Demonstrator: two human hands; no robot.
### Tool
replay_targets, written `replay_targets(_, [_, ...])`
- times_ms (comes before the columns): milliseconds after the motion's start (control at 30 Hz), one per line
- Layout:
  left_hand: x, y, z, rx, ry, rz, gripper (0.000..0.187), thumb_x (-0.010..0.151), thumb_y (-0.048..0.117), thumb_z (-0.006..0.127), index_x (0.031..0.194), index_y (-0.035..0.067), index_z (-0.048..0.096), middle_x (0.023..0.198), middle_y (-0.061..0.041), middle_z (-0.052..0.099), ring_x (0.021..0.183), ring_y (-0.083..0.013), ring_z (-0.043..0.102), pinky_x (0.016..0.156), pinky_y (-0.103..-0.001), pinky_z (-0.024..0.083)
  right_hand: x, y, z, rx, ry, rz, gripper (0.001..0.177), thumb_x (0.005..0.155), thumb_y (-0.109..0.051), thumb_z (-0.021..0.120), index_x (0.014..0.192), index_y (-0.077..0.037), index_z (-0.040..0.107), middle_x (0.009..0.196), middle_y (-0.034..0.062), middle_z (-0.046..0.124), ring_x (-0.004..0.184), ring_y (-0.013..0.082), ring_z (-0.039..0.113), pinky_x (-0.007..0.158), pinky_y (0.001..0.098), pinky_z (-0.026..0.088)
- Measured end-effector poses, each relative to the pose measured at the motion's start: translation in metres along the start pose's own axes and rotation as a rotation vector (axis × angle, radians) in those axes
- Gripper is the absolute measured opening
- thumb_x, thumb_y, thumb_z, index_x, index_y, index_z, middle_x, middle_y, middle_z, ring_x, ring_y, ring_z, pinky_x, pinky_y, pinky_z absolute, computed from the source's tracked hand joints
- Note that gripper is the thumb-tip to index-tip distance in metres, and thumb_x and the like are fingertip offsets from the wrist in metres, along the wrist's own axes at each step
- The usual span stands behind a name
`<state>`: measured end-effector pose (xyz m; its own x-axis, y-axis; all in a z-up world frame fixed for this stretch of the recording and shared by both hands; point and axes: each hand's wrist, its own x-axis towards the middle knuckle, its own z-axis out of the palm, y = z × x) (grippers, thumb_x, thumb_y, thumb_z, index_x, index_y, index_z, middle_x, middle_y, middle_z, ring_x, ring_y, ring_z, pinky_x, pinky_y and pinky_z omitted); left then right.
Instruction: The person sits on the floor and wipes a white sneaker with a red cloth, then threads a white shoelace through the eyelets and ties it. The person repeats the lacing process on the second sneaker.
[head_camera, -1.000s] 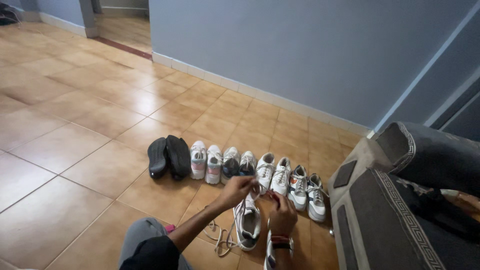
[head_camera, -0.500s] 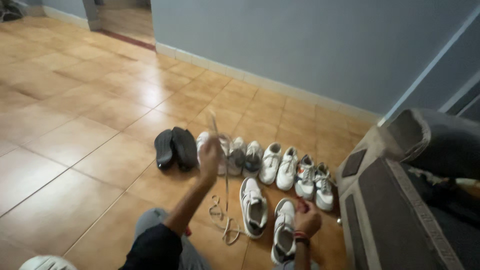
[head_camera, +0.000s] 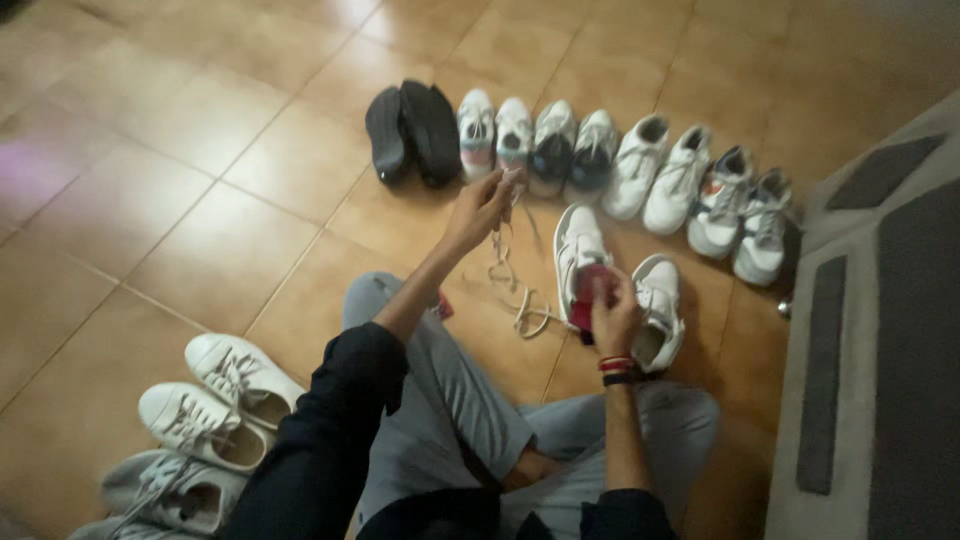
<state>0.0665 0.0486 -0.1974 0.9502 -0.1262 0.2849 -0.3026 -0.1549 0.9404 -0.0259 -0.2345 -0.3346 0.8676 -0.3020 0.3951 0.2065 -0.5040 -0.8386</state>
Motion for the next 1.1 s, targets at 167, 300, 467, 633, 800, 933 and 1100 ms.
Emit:
replay_targets(167, [-0.013,-0.023,0.000,0.229,0.010,-0.031,0.038,0.106,0.042,0.053,0.113,0.011,0.073,0.062,-0.002,0.064,0.053,-0.0098,0.060,0.050,-0.029,0.046,-0.047,-0.009,0.059,-0.175,-0.353,-0.012,0.036,0.103,-0.030,0.066,0.127,-0.004,0.066,0.114,0.0201,0.074,0.104,0.0313,0.072,0.087,0.0381,0.056])
replay_targets(300, [-0.024,-0.056,-0.002,0.413,0.032,-0.010,0.043,0.110,0.044,0.059,0.096,0.003,0.065,0.068,-0.012,0.066,0.061,-0.0235,0.064,0.060,-0.039,0.047,-0.069,-0.001,0.079,0.122,-0.666,0.117,0.037,0.101,-0.026,0.061,0.131,-0.007,0.066,0.114,0.0154,0.076,0.099,0.0281,0.075,0.084,0.0376,0.058])
replay_targets(467, [-0.047,-0.108,-0.006,0.432,0.095,0.014,0.029,0.104,0.036,0.058,0.101,0.008,0.067,0.077,-0.017,0.068,0.072,-0.0380,0.068,0.062,-0.049,0.049,-0.072,0.055,0.092,-0.217,-0.358,0.032,0.037,0.094,-0.017,0.068,0.127,-0.003,0.065,0.118,0.0199,0.071,0.099,0.0323,0.071,0.085,0.0425,0.056])
replay_targets(633, [-0.055,-0.120,0.002,0.515,0.135,-0.011,0.023,0.106,0.029,0.057,0.104,0.006,0.064,0.095,-0.018,0.067,0.090,-0.0413,0.065,0.074,-0.051,0.050,-0.078,0.113,0.122,-0.341,-0.339,-0.016,0.043,0.086,-0.019,0.074,0.125,-0.002,0.065,0.109,0.0209,0.069,0.099,0.0363,0.068,0.086,0.0447,0.054])
replay_targets(800, [-0.054,-0.082,-0.008,0.412,0.344,0.084,0.026,0.100,0.013,0.059,0.124,0.011,0.068,0.109,-0.016,0.063,0.097,-0.0377,0.065,0.078,-0.047,0.052,-0.052,0.084,0.185,0.092,-0.663,0.045,0.038,0.097,-0.024,0.064,0.127,-0.001,0.063,0.103,0.0115,0.072,0.094,0.0252,0.070,0.087,0.0389,0.056])
replay_targets(933, [-0.058,-0.056,-0.023,0.379,0.431,0.230,0.029,0.101,0.009,0.062,0.129,0.013,0.067,0.108,-0.014,0.061,0.098,-0.0352,0.065,0.081,-0.045,0.053,-0.030,0.014,0.182,0.308,-0.551,0.348,0.043,0.103,-0.035,0.055,0.127,-0.002,0.068,0.109,0.0081,0.075,0.083,0.0193,0.067,0.070,0.0359,0.052])
replay_targets(1100, [-0.067,-0.052,-0.008,0.447,0.195,0.244,0.014,0.098,0.012,0.068,0.111,0.009,0.068,0.102,-0.012,0.063,0.093,-0.0352,0.066,0.076,-0.046,0.051,-0.006,-0.072,0.126,0.585,-0.393,0.450,0.059,0.109,-0.050,0.044,0.128,-0.001,0.070,0.109,0.0100,0.074,0.086,0.0140,0.065,0.069,0.0285,0.050])
